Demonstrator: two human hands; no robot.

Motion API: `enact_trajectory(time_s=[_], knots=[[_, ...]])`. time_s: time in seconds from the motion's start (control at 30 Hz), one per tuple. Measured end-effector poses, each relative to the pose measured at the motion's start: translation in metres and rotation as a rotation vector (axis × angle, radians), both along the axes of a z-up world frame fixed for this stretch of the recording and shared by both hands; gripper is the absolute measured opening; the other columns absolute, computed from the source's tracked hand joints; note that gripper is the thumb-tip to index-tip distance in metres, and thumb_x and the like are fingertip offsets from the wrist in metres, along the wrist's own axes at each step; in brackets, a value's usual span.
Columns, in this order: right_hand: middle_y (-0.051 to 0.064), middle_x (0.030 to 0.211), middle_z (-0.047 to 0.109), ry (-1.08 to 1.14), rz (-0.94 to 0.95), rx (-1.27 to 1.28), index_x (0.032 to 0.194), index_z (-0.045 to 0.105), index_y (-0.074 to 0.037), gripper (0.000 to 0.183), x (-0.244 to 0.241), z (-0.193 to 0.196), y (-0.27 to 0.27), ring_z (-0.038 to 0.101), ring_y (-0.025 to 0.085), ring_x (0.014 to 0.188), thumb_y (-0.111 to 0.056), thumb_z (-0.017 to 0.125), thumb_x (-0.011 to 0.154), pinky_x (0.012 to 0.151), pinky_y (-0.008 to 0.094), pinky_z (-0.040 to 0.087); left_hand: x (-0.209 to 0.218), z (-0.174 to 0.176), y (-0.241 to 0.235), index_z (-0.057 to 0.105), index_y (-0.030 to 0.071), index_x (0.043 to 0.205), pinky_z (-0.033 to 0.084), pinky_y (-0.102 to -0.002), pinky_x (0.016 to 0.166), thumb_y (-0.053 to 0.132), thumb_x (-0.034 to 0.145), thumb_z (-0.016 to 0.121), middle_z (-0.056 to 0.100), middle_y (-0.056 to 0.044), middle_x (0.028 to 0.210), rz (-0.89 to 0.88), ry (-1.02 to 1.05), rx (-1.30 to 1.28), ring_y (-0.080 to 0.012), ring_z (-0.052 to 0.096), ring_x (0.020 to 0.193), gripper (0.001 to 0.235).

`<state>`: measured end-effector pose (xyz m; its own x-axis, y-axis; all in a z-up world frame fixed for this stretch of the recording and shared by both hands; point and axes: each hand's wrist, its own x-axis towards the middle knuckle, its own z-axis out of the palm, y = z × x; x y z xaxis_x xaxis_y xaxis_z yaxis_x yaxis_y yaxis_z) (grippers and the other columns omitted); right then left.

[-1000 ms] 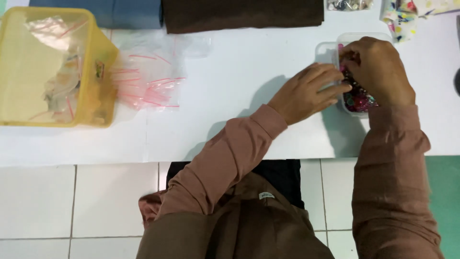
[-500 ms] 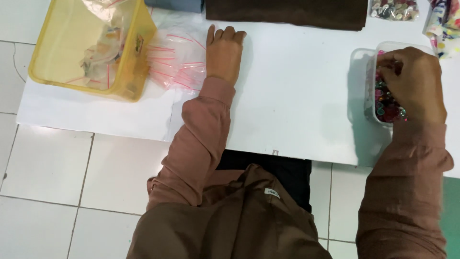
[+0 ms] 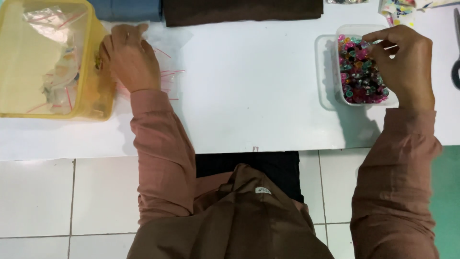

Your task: Sorting small colorful beads and placing them into small plastic zip bags

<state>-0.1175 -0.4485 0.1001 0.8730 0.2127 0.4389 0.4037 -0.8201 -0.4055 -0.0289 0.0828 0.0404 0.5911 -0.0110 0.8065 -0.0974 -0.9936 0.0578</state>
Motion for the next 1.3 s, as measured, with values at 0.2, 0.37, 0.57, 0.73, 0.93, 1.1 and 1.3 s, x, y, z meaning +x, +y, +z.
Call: enact_trajectory(time_s=[0.2, 0.37, 0.57, 0.73, 0.93, 1.1, 1.3], knots=[[0.025, 0.121, 0.07, 0.021, -0.067, 0.03, 0.128, 0.079, 0.011, 0.02, -0.013, 0.006, -0.005, 0.064, 0.032, 0.098, 0.019, 0.073, 0.111, 0.083, 0.039, 0.054, 0.005, -0.024, 0.002, 0.084, 0.022, 0.106, 0.037, -0.051, 0.084, 0.032, 0.093, 0.069, 0.067, -0.006, 0.099, 0.006, 0.071, -0.049, -0.0324, 0.057, 0.086, 0.022], [0.024, 0.116, 0.07, 0.11, -0.063, -0.029, 0.127, 0.079, 0.008, 0.018, -0.033, 0.024, 0.004, 0.063, 0.03, 0.093, 0.015, 0.075, 0.111, 0.081, 0.039, 0.053, -0.009, 0.014, -0.017, 0.084, 0.017, 0.108, 0.037, -0.047, 0.082, 0.03, 0.103, 0.065, 0.066, -0.007, 0.101, -0.098, -0.061, -0.019, -0.032, 0.055, 0.087, 0.023], [0.021, 0.112, 0.07, 0.186, -0.088, -0.089, 0.121, 0.079, 0.004, 0.019, -0.048, 0.029, -0.001, 0.062, 0.029, 0.086, 0.011, 0.074, 0.105, 0.077, 0.039, 0.05, -0.036, 0.065, -0.1, 0.076, 0.013, 0.118, 0.035, -0.044, 0.093, 0.021, 0.11, 0.059, 0.067, -0.007, 0.113, -0.54, -0.085, -0.118, -0.0299, 0.057, 0.097, 0.021], [0.023, 0.114, 0.072, 0.138, -0.081, -0.12, 0.123, 0.08, 0.005, 0.023, -0.047, 0.033, -0.004, 0.065, 0.031, 0.088, 0.015, 0.074, 0.103, 0.077, 0.04, 0.054, -0.039, 0.057, -0.193, 0.071, 0.014, 0.124, 0.04, -0.043, 0.091, 0.019, 0.108, 0.062, 0.066, -0.003, 0.115, -0.96, 0.156, -0.217, -0.0261, 0.057, 0.103, 0.019], [0.024, 0.112, 0.071, 0.023, -0.067, -0.113, 0.122, 0.08, 0.008, 0.02, -0.021, 0.036, -0.011, 0.065, 0.03, 0.085, 0.015, 0.075, 0.105, 0.077, 0.039, 0.054, -0.031, 0.008, -0.309, 0.059, 0.02, 0.137, 0.046, -0.049, 0.11, 0.039, 0.106, 0.057, 0.064, -0.006, 0.135, -1.196, 0.391, -0.059, -0.026, 0.059, 0.125, 0.037], [0.021, 0.106, 0.072, 0.071, -0.046, -0.124, 0.12, 0.08, 0.007, 0.021, 0.0, 0.027, -0.012, 0.066, 0.029, 0.087, 0.016, 0.073, 0.102, 0.074, 0.037, 0.051, -0.05, -0.03, -0.349, 0.071, 0.012, 0.128, 0.021, -0.057, 0.125, 0.047, 0.107, 0.041, 0.057, -0.013, 0.144, -1.339, 0.396, 0.029, -0.0361, 0.049, 0.138, 0.051], [0.02, 0.106, 0.079, -0.091, 0.047, -0.224, 0.108, 0.08, 0.009, 0.021, 0.054, -0.021, -0.03, 0.071, 0.036, 0.093, 0.016, 0.066, 0.095, 0.118, 0.049, 0.049, -0.053, -0.033, -0.344, 0.068, 0.014, 0.132, 0.016, -0.055, 0.128, 0.051, 0.108, 0.039, 0.055, -0.015, 0.147, -1.349, 0.394, 0.04, -0.0357, 0.045, 0.142, 0.053]])
